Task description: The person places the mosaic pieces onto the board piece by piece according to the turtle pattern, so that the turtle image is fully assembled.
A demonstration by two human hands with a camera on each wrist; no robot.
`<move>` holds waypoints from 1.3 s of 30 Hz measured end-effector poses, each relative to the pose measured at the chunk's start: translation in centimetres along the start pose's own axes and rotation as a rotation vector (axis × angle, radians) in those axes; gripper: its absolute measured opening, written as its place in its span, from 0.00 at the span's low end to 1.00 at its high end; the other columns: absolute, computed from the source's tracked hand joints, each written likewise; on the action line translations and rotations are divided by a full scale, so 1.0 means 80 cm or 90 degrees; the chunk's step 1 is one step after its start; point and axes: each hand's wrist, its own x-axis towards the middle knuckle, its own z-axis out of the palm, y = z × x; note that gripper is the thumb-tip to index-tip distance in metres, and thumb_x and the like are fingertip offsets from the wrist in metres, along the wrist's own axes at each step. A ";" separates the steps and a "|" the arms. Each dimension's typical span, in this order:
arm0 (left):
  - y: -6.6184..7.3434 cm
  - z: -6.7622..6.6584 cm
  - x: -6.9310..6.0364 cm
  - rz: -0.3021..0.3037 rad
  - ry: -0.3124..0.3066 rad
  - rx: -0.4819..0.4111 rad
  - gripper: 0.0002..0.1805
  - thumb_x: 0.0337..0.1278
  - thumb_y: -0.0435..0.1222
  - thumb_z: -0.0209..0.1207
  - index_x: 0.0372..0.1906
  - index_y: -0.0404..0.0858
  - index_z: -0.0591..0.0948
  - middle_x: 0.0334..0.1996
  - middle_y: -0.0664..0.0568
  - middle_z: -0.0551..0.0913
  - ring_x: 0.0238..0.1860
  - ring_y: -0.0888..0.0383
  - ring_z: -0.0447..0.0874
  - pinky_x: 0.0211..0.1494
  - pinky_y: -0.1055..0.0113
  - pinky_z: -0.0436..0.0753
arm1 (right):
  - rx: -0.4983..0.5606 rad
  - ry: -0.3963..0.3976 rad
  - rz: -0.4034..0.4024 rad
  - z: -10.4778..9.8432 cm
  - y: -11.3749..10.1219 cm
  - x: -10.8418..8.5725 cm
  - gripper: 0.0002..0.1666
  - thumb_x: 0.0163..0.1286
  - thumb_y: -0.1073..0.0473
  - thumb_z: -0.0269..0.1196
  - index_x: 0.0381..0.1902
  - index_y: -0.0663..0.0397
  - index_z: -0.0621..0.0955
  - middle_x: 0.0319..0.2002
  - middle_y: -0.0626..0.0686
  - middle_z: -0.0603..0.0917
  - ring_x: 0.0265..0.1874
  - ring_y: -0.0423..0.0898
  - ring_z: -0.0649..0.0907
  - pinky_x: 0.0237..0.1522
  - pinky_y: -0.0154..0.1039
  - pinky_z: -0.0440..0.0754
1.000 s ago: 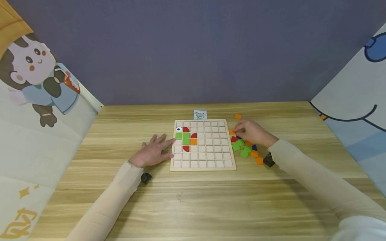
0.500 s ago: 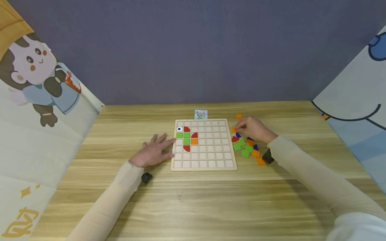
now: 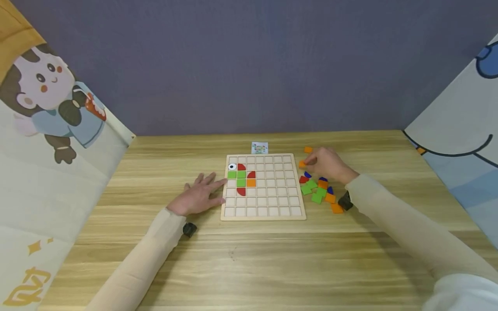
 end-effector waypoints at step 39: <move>0.000 0.003 0.003 0.002 0.002 0.008 0.36 0.64 0.58 0.49 0.74 0.54 0.55 0.74 0.41 0.43 0.69 0.30 0.37 0.56 0.24 0.46 | -0.050 -0.114 -0.221 0.080 -0.143 0.007 0.08 0.61 0.64 0.65 0.39 0.54 0.87 0.36 0.47 0.79 0.36 0.42 0.75 0.39 0.36 0.76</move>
